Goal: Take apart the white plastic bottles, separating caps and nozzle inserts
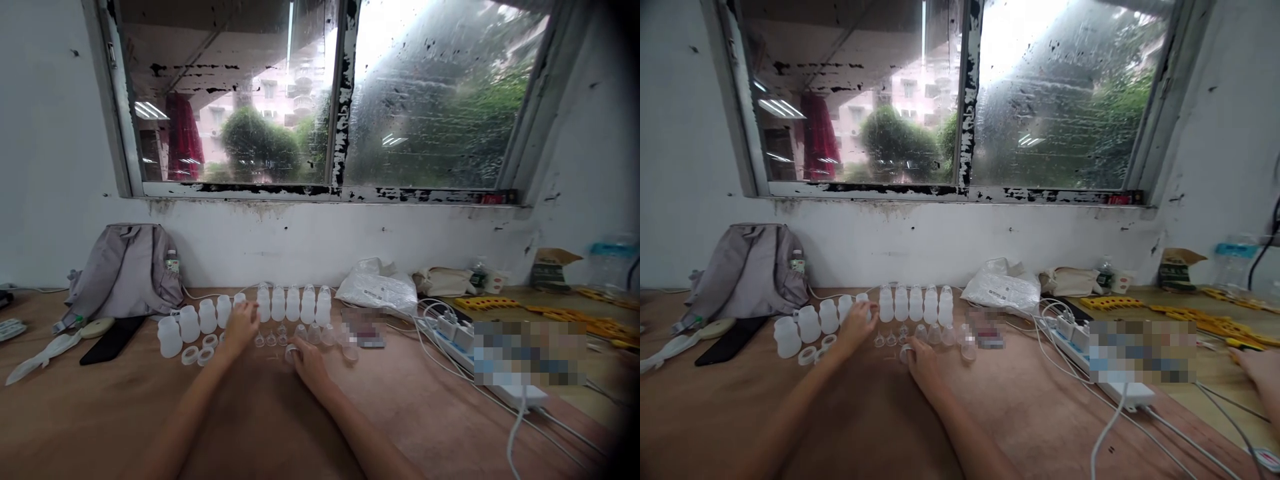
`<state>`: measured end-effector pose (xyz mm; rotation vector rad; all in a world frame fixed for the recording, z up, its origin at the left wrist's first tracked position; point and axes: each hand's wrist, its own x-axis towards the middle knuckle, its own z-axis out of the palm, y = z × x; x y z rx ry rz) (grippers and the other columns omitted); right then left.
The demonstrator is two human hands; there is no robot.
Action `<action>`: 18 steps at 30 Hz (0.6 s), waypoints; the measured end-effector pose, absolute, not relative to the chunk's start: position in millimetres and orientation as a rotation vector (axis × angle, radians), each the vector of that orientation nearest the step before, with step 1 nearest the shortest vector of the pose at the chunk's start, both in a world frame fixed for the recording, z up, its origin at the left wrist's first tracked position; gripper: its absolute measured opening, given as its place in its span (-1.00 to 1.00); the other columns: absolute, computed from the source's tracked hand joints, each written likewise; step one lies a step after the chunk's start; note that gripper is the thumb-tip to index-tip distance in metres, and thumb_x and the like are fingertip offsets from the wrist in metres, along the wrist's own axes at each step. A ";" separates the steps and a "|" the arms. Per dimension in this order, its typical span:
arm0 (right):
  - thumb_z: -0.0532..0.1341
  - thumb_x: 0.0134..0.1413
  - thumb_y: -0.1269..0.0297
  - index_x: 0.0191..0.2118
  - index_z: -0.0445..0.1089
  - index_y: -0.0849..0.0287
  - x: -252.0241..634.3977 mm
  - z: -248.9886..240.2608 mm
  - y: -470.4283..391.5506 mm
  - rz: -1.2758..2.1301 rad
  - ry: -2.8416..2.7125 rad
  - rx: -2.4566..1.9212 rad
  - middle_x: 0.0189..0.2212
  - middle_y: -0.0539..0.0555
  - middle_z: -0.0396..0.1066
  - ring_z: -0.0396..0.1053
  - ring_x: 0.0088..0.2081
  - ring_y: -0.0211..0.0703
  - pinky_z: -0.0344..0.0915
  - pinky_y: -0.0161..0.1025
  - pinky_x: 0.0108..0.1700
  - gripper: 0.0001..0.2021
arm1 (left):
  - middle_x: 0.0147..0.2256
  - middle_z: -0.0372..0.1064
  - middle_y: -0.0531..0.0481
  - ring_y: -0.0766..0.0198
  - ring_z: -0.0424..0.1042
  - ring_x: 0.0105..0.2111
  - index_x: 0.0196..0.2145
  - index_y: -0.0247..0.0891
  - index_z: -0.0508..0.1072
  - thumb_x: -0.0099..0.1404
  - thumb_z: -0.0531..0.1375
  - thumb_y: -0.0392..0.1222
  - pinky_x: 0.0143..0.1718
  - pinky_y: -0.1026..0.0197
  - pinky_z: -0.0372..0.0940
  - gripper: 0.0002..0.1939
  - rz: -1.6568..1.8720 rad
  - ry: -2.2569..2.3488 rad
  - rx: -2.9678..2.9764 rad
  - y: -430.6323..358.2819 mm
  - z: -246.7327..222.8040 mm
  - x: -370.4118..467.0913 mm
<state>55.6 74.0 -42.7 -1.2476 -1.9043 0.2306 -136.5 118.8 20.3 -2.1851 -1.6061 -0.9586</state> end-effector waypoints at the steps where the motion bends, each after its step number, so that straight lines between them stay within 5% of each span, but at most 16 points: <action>1: -0.01 -0.08 0.52 -0.25 0.34 0.10 55.3 -42.8 74.0 0.234 -1.897 -1.252 -0.31 0.06 0.42 0.35 -0.25 -0.12 0.20 -0.25 -0.23 -0.70 | -0.18 0.28 -0.15 0.10 0.23 -0.14 -0.18 -0.28 0.32 0.17 0.01 -0.24 -0.13 0.09 0.13 -0.74 -0.954 -1.633 -2.130 129.8 24.0 -143.6; 6: 0.00 -0.10 0.51 -0.27 0.35 0.09 55.1 -44.5 75.5 0.243 -1.872 -1.241 -0.35 0.07 0.43 0.37 -0.28 -0.09 0.22 -0.23 -0.25 -0.71 | -0.12 0.23 -0.26 -0.07 0.16 -0.10 -0.26 -0.34 0.36 0.08 0.09 -0.27 -0.15 -0.08 0.10 -0.78 -0.903 -1.683 -2.007 158.0 24.9 -160.2; 11: -0.01 -0.04 0.43 -0.29 0.36 0.10 57.5 -43.6 76.4 0.247 -1.824 -1.249 -0.38 0.07 0.43 0.37 -0.34 -0.10 0.23 -0.23 -0.29 -0.75 | -0.10 0.23 -0.18 0.01 0.16 -0.08 -0.30 -0.26 0.35 0.17 0.03 -0.23 -0.11 -0.03 0.10 -0.84 -0.936 -1.640 -1.979 148.5 7.5 -152.6; 18: 0.05 0.01 0.21 -0.04 0.28 0.13 57.0 -41.6 78.6 0.567 -1.711 -1.099 -0.17 0.10 0.39 0.35 -0.23 -0.11 0.28 -0.19 -0.20 -0.64 | -0.15 0.22 -0.09 0.18 0.24 -0.10 -0.25 -0.23 0.23 0.25 -0.06 -0.21 -0.08 0.10 0.15 -0.86 -1.501 -1.371 -2.093 95.2 -8.0 -138.2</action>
